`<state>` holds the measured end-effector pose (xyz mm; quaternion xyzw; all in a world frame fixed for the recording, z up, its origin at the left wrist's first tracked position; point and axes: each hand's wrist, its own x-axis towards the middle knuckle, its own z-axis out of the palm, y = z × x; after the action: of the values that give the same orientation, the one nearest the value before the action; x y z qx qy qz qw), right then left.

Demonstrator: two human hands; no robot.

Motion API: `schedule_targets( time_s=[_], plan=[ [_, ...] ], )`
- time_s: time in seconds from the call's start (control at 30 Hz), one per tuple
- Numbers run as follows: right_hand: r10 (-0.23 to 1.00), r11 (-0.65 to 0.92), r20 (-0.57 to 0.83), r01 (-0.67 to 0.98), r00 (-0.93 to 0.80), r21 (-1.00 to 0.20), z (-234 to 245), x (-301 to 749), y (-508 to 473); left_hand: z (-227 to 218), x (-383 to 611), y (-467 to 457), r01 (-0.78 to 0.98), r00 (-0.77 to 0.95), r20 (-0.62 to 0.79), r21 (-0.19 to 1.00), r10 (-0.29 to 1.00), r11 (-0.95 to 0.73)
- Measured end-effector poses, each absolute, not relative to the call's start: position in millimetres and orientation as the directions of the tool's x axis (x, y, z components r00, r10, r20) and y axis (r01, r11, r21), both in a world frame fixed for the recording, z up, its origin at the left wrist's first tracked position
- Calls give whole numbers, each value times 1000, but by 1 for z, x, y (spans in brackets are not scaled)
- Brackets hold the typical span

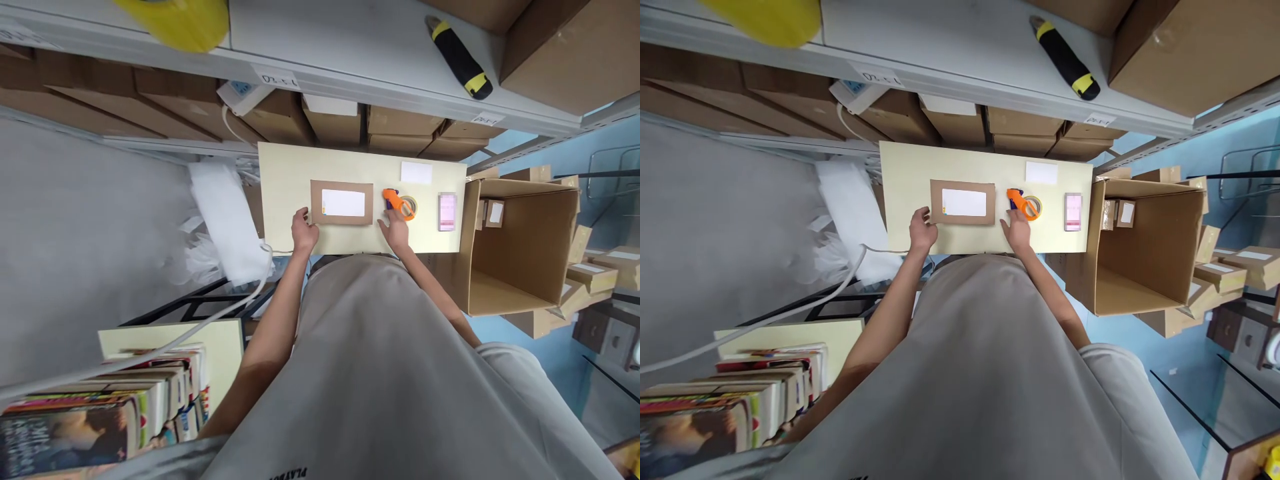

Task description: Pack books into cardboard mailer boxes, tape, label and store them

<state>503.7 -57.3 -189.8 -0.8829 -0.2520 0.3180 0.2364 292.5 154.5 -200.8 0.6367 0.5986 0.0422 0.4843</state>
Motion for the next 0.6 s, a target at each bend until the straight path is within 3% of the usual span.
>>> schedule_targets(
  time_s=[0.1,0.27,0.43,0.6],
  plan=[
    [492,-825,-404,265,772,-499,-195,513,-63,-192,300,153,706,293,-391,704,873,78],
    [486,-828,-418,250,768,-503,-215,526,-58,-171,326,143,630,431,-226,769,873,-111],
    [412,-856,-459,162,787,-491,-223,539,-62,-156,345,131,594,495,-204,789,845,-157],
    [415,-835,-438,143,798,-531,-215,547,-74,-149,349,120,579,522,-229,802,822,-145]
  ],
)
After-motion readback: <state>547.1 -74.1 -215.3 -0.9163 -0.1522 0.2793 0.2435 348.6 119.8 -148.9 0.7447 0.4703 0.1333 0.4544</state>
